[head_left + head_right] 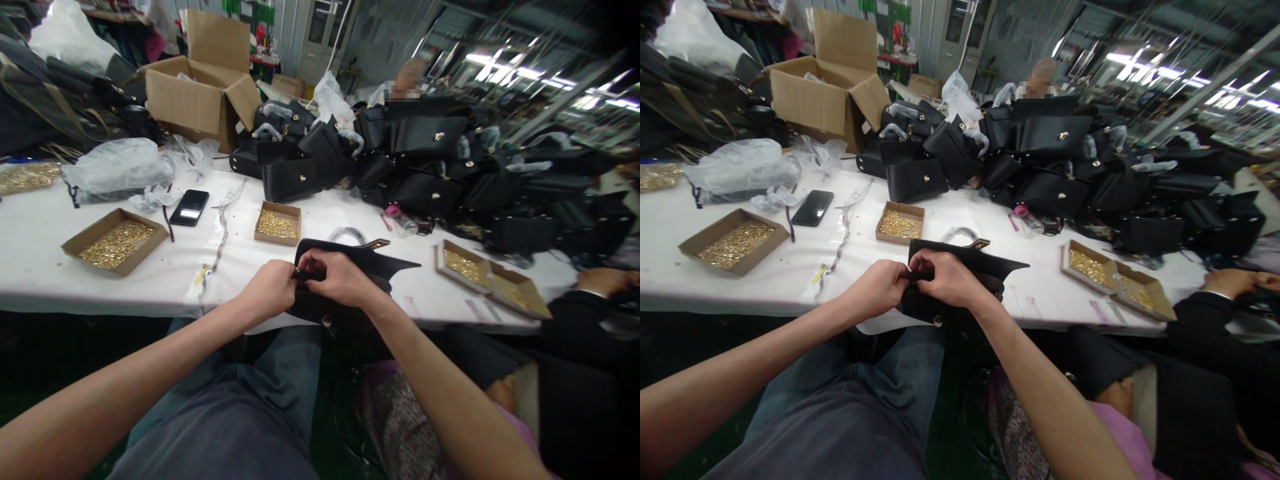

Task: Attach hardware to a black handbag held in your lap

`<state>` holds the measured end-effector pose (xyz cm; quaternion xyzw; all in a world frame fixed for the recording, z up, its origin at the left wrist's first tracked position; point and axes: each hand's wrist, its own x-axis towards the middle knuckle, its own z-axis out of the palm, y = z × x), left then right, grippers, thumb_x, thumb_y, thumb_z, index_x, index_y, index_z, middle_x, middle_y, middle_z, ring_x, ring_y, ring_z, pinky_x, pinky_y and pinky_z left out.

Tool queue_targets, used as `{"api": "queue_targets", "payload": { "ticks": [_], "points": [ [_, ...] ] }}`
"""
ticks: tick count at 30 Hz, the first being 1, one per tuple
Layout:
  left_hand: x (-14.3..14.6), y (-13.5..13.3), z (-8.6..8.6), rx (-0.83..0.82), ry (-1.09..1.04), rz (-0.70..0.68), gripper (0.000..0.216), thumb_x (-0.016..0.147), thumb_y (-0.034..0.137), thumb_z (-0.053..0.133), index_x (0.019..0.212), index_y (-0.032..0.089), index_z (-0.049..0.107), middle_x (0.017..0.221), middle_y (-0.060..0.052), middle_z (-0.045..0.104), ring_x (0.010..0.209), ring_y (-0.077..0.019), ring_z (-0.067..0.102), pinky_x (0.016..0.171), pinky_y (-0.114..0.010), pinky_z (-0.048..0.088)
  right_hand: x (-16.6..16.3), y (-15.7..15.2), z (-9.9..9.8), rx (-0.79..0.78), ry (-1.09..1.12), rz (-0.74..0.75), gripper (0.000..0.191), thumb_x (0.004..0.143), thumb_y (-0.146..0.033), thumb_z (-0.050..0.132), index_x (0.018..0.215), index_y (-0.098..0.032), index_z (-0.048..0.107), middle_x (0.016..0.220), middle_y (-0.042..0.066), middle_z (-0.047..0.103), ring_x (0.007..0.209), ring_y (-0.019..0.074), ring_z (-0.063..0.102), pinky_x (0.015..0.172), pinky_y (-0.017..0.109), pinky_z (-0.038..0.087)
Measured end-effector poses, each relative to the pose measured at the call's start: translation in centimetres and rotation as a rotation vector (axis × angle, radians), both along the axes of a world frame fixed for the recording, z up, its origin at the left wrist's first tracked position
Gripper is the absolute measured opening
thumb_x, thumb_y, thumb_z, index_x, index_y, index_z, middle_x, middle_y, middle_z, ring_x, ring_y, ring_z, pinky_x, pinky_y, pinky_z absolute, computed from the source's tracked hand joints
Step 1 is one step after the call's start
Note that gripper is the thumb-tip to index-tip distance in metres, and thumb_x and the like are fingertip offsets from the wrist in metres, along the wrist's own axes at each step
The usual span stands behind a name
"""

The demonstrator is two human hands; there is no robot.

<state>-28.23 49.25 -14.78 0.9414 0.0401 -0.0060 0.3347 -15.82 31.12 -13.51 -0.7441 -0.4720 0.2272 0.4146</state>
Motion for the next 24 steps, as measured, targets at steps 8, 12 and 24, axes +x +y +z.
{"api": "queue_targets", "payload": {
  "ticks": [8, 12, 24],
  "points": [
    [-0.8, 0.5, -1.5, -0.048, -0.096, 0.066, 0.018, 0.1, 0.024, 0.059, 0.095, 0.02, 0.075, 0.092, -0.011, 0.078, 0.088, -0.0284, 0.074, 0.07, -0.035, 0.042, -0.4, 0.8, -0.4, -0.008, 0.013, -0.051, 0.03, 0.084, -0.011, 0.073, 0.112, -0.023, 0.072, 0.103, 0.001, 0.078, 0.094, 0.0226, 0.074, 0.085, 0.033, 0.056],
    [-0.8, 0.7, -1.8, -0.027, -0.1, 0.074, 0.017, 0.1, 0.023, 0.06, 0.095, 0.019, 0.076, 0.092, -0.012, 0.079, 0.089, -0.0309, 0.074, 0.07, -0.036, 0.042, -0.7, 1.2, -0.1, -0.042, -0.018, -0.103, 0.029, 0.082, -0.011, 0.075, 0.108, -0.023, 0.073, 0.099, 0.0, 0.079, 0.09, 0.0226, 0.074, 0.081, 0.033, 0.056],
    [-1.7, 2.1, -2.0, -0.068, -0.181, -0.001, 0.02, 0.102, 0.023, 0.057, 0.087, 0.021, 0.07, 0.086, -0.01, 0.076, 0.08, -0.0278, 0.07, 0.067, -0.036, 0.036, -1.4, 2.2, -0.2, -0.024, 0.103, -0.11, 0.021, 0.086, -0.019, 0.077, 0.107, -0.02, 0.075, 0.102, 0.001, 0.079, 0.096, 0.0219, 0.075, 0.087, 0.032, 0.056]
  ]
}}
